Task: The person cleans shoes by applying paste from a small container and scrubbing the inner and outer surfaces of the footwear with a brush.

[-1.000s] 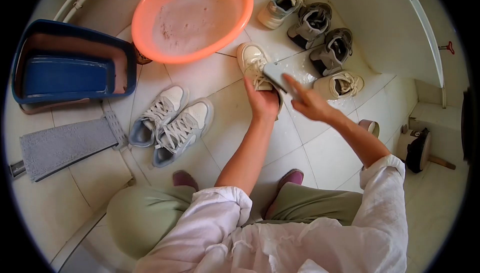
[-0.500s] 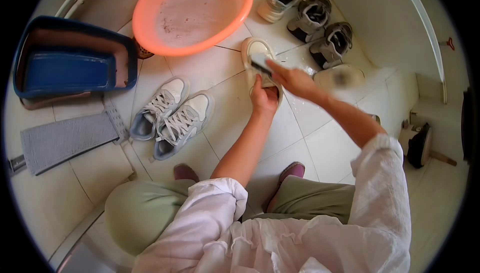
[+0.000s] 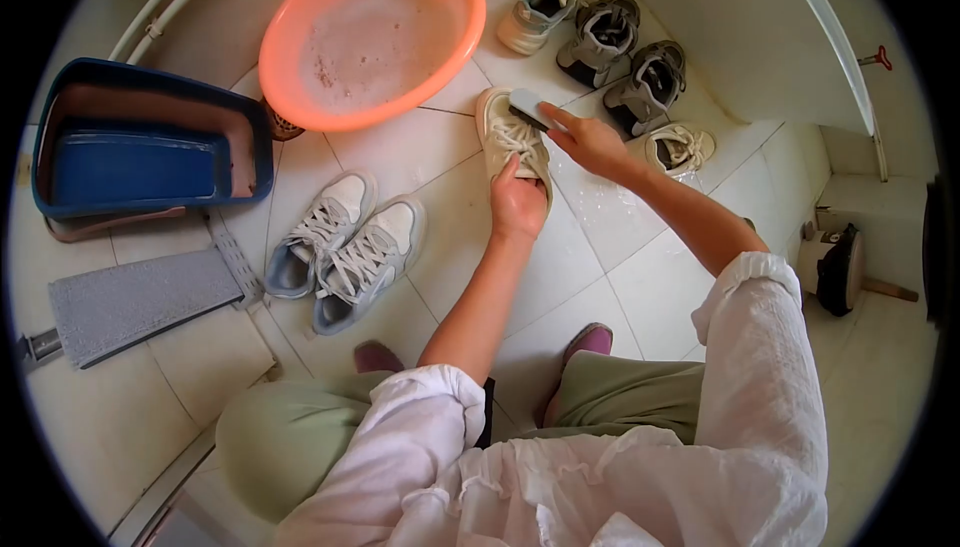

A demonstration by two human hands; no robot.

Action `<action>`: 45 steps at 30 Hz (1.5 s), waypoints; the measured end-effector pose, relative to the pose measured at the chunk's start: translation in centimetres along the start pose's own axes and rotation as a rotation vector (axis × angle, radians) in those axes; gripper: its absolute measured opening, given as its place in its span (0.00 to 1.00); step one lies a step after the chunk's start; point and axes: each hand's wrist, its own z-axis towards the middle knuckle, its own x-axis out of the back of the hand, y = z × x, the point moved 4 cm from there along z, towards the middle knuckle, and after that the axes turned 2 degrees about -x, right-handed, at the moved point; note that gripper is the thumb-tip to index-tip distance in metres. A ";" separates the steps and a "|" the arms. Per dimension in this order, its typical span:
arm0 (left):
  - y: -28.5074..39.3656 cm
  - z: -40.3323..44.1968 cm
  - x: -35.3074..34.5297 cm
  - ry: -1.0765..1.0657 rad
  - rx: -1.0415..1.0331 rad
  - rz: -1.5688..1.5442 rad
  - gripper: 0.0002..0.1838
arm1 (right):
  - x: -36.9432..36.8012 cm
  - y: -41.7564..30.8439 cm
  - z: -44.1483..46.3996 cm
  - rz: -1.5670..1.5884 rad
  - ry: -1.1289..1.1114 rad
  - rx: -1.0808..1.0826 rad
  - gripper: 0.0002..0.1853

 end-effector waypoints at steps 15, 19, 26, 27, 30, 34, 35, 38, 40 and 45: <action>1.0 -3.5 -2.1 0.032 0.261 0.297 0.39 | -3.3 -6.5 -8.4 0.418 -0.116 0.192 0.24; 0.7 -4.0 -1.5 0.164 0.160 0.682 0.31 | -7.4 -5.4 -5.3 0.394 -0.170 0.030 0.21; 5.9 -3.8 -1.1 -0.041 -0.085 1.611 0.17 | -11.6 -7.1 -1.0 0.186 -0.348 -0.117 0.19; 6.3 -4.1 -1.5 -0.046 -0.084 1.607 0.17 | -11.6 -6.7 -0.8 0.170 -0.372 -0.127 0.19; 8.3 -4.4 -3.1 0.047 -0.143 1.668 0.17 | -11.3 -5.5 -0.5 0.129 -0.418 -0.169 0.19; 11.9 -3.0 -1.3 0.286 -0.373 1.583 0.21 | -10.1 -4.5 -1.9 0.148 0.072 -0.002 0.17; 11.5 -2.8 -0.4 0.309 -0.241 1.367 0.25 | -9.4 -4.8 -2.5 0.148 0.064 0.015 0.17; 9.6 -3.7 0.0 0.062 0.021 0.759 0.32 | -3.4 -10.3 -3.8 0.527 -0.111 0.157 0.17; 8.3 -4.3 -1.6 -0.201 0.166 0.375 0.35 | -1.8 -12.5 -4.0 0.563 -0.117 0.174 0.18; 6.4 -5.2 -5.2 -0.296 0.193 0.111 0.31 | -1.8 -10.0 0.6 0.673 -0.257 -0.028 0.22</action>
